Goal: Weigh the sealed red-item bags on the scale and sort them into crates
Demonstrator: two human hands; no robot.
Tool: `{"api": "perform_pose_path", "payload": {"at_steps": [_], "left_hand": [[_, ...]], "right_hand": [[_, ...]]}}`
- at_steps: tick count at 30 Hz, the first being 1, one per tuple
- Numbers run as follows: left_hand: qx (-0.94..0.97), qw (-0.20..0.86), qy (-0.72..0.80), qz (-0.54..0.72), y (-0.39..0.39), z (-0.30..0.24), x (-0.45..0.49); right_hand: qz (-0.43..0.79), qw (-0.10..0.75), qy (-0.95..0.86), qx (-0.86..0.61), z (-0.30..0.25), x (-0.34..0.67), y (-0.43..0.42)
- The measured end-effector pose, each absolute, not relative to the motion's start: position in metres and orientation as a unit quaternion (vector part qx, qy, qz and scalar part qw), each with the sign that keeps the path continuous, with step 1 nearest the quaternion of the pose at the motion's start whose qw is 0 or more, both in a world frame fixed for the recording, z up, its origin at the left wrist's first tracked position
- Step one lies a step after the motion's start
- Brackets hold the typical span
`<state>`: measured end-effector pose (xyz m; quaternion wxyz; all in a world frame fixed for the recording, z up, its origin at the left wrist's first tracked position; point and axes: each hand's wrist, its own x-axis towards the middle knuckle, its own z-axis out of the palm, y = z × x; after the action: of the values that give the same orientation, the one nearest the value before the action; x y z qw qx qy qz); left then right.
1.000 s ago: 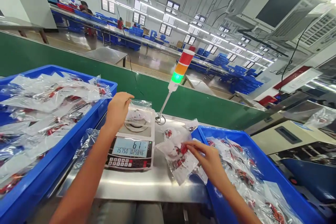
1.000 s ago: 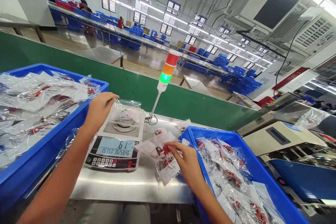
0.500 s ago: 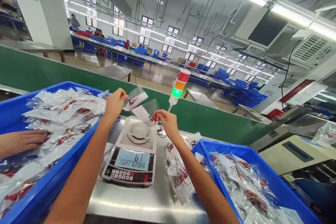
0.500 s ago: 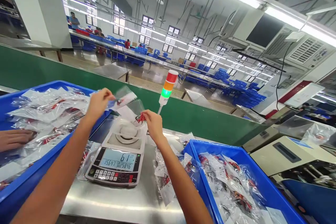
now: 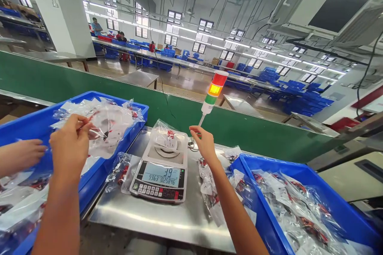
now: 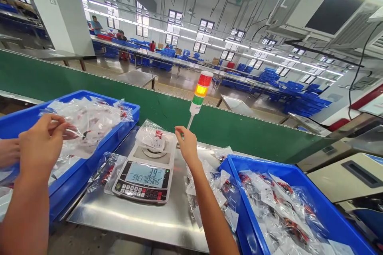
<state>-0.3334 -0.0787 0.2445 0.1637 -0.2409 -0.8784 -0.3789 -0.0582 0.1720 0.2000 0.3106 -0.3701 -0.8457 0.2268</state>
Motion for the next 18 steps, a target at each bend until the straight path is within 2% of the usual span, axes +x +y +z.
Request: {"api": "perform_pose_path", "payload": {"at_steps": [2, 5, 8, 12, 18], "left_hand": [[-0.158, 0.145, -0.909, -0.358, -0.082, 0.247, -0.331], [-0.123, 0.196, -0.901, -0.367, -0.084, 0.247, -0.331], [-0.219, 0.256, -0.845, -0.416, -0.075, 0.233, -0.324], [-0.389, 0.229, -0.775, -0.442, -0.038, 0.209, -0.296], [-0.517, 0.14, -0.735, -0.416, 0.029, 0.199, -0.268]], "right_hand": [[0.224, 0.296, -0.84, -0.395, 0.193, -0.029, 0.166], [0.196, 0.259, -0.823, -0.466, 0.173, 0.021, 0.155], [0.155, 0.19, -0.797, -0.552, 0.143, 0.063, 0.14], [0.119, 0.108, -0.774, -0.613, 0.108, 0.088, 0.129], [0.108, 0.118, -0.77, -0.618, 0.103, 0.1, 0.142]]}}
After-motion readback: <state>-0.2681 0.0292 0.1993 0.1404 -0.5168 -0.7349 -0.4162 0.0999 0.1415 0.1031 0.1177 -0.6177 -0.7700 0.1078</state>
